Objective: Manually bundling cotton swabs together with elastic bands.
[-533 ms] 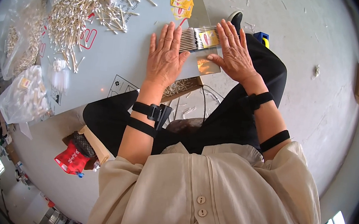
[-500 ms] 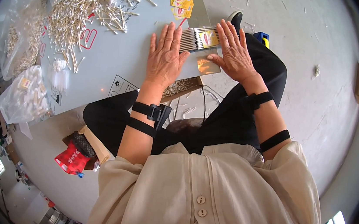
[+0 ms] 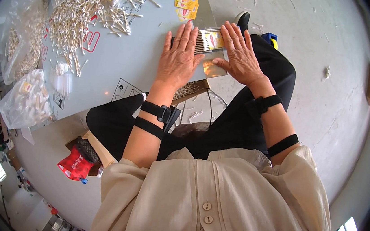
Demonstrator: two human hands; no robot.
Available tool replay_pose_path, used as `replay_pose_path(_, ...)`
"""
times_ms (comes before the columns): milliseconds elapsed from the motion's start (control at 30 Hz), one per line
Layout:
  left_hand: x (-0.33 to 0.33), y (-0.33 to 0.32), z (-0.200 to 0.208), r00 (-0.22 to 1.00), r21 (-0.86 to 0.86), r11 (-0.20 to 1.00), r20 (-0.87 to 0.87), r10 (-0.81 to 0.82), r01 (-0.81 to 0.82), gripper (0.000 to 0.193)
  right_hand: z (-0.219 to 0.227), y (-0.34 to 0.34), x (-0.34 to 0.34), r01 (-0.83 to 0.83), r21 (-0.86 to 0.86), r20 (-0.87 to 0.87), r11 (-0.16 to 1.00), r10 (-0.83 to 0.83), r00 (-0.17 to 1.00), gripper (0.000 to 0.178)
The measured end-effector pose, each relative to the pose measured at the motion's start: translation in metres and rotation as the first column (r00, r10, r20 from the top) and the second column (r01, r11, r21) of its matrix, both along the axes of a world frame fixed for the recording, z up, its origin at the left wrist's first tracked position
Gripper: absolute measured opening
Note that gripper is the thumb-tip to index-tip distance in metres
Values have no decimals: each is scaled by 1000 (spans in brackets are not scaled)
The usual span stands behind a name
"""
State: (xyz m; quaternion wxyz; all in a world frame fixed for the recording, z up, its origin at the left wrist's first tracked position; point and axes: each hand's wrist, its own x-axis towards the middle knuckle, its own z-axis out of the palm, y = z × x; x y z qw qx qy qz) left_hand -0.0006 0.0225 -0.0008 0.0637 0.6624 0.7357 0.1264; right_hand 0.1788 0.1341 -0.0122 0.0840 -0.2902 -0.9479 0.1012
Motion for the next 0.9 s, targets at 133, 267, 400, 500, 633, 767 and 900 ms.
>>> replay_pose_path(133,2,3,1,1000,6,1000,12,-10,10,66,0,0,1,-3,-8,-2,1000,3,1000,94)
replay_pose_path(267,3,4,-1,1000,9,1000,-1,5,-5,65,1,0,1,1,-9,2,1000,-1,1000,95)
replay_pose_path(400,10,6,-4,998,21,998,-20,65,-65,66,2,-1,0,3,-18,1,1000,-3,1000,95)
replay_pose_path(500,15,9,-5,993,17,995,-58,100,-99,68,3,-1,0,4,-11,10,1000,-4,1000,96)
replay_pose_path(633,15,9,-5,996,30,996,-24,88,-88,68,2,-1,0,5,-20,9,1000,-5,1000,96)
replay_pose_path(767,18,9,-4,996,61,995,40,73,-76,70,1,-1,0,6,-27,-1,1000,-7,1000,95)
replay_pose_path(900,15,10,-5,925,247,953,375,71,-173,72,4,3,2,80,-112,-190,990,-100,977,85)
